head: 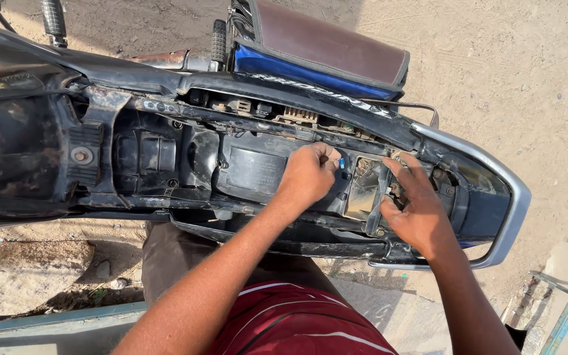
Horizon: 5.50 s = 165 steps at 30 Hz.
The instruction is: Replacing fuses on a motorcycle.
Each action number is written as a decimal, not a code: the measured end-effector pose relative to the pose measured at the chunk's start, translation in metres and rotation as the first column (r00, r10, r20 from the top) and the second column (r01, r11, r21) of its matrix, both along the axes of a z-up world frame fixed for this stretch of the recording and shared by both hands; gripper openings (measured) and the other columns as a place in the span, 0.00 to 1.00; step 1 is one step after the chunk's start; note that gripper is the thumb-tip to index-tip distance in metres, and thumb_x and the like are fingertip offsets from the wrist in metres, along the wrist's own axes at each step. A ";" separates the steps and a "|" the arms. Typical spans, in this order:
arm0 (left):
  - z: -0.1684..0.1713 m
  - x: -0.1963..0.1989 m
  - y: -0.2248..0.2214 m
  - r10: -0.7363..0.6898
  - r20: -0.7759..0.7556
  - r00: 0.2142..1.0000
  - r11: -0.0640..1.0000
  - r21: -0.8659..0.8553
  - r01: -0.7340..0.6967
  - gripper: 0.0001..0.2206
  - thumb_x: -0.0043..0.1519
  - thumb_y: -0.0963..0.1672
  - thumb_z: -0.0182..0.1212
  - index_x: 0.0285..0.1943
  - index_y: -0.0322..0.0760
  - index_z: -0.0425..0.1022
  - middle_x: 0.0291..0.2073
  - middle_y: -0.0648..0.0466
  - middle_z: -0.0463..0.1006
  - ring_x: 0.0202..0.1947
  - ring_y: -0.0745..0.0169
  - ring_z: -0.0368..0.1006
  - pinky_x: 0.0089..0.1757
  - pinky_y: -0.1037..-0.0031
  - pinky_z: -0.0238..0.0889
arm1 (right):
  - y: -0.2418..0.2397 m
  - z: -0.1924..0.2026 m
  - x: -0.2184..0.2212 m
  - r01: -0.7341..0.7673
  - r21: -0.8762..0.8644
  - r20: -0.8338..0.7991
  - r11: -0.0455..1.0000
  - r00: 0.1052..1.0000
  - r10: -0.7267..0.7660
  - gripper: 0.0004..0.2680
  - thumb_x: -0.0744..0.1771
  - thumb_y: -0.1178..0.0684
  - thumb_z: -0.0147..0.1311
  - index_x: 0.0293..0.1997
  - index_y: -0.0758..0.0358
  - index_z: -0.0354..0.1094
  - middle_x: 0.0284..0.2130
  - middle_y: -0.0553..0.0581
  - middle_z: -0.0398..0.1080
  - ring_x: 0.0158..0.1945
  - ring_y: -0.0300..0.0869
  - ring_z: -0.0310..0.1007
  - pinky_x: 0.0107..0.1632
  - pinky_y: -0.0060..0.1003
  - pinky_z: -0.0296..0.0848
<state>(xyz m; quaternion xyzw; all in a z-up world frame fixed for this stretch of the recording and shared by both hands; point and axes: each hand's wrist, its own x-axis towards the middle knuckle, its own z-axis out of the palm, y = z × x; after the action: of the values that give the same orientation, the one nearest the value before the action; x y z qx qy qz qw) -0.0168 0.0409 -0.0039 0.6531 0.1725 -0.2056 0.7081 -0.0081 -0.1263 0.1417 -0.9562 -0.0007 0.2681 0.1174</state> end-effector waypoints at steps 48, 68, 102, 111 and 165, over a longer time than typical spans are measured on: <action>-0.024 0.023 -0.041 -0.292 0.320 0.901 0.933 0.304 0.194 0.06 0.61 0.43 0.60 0.44 0.41 0.79 0.42 0.44 0.80 0.46 0.43 0.77 0.46 0.55 0.70 | 0.014 -0.037 -0.001 -0.599 -0.497 -0.157 0.628 0.774 0.613 0.14 0.62 0.50 0.53 0.51 0.51 0.77 0.67 0.62 0.57 0.68 0.60 0.55 0.67 0.61 0.51; 0.013 -0.020 0.012 -0.238 0.304 0.923 0.950 0.271 0.155 0.17 0.54 0.37 0.60 0.52 0.41 0.80 0.47 0.43 0.79 0.50 0.41 0.75 0.50 0.57 0.68 | -0.010 -0.025 0.002 -0.468 0.019 0.181 0.884 0.871 0.457 0.32 0.61 0.60 0.54 0.75 0.66 0.47 0.66 0.72 0.57 0.66 0.64 0.61 0.66 0.51 0.61; 0.002 0.017 -0.051 -0.692 0.181 0.699 0.626 0.632 0.456 0.12 0.60 0.44 0.57 0.50 0.41 0.82 0.49 0.45 0.77 0.57 0.47 0.68 0.55 0.54 0.55 | -0.024 -0.031 0.002 -0.103 0.089 -0.046 0.991 0.993 0.107 0.28 0.63 0.57 0.57 0.73 0.54 0.51 0.60 0.70 0.63 0.55 0.56 0.64 0.55 0.48 0.66; 0.007 0.011 0.008 -0.230 0.171 0.958 0.954 0.232 0.188 0.14 0.53 0.37 0.56 0.48 0.35 0.78 0.42 0.43 0.80 0.48 0.43 0.76 0.51 0.57 0.67 | -0.024 -0.034 0.000 -0.388 -0.116 -0.115 0.914 0.920 0.376 0.32 0.63 0.40 0.64 0.73 0.53 0.51 0.69 0.64 0.55 0.71 0.59 0.54 0.70 0.59 0.49; 0.023 0.015 -0.017 -0.540 -0.171 0.824 0.666 0.512 0.542 0.28 0.46 0.54 0.80 0.52 0.38 0.82 0.58 0.49 0.74 0.65 0.47 0.61 0.59 0.54 0.54 | -0.033 -0.051 -0.020 -0.512 -0.094 0.133 0.854 0.843 0.521 0.21 0.61 0.46 0.65 0.62 0.49 0.71 0.71 0.67 0.51 0.72 0.60 0.50 0.69 0.60 0.46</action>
<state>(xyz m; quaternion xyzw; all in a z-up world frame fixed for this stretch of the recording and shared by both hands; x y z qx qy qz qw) -0.0014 0.0235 0.0187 0.8459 0.0232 -0.3505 0.4013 -0.0284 -0.1597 0.0907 -0.9413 -0.2597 0.2154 0.0140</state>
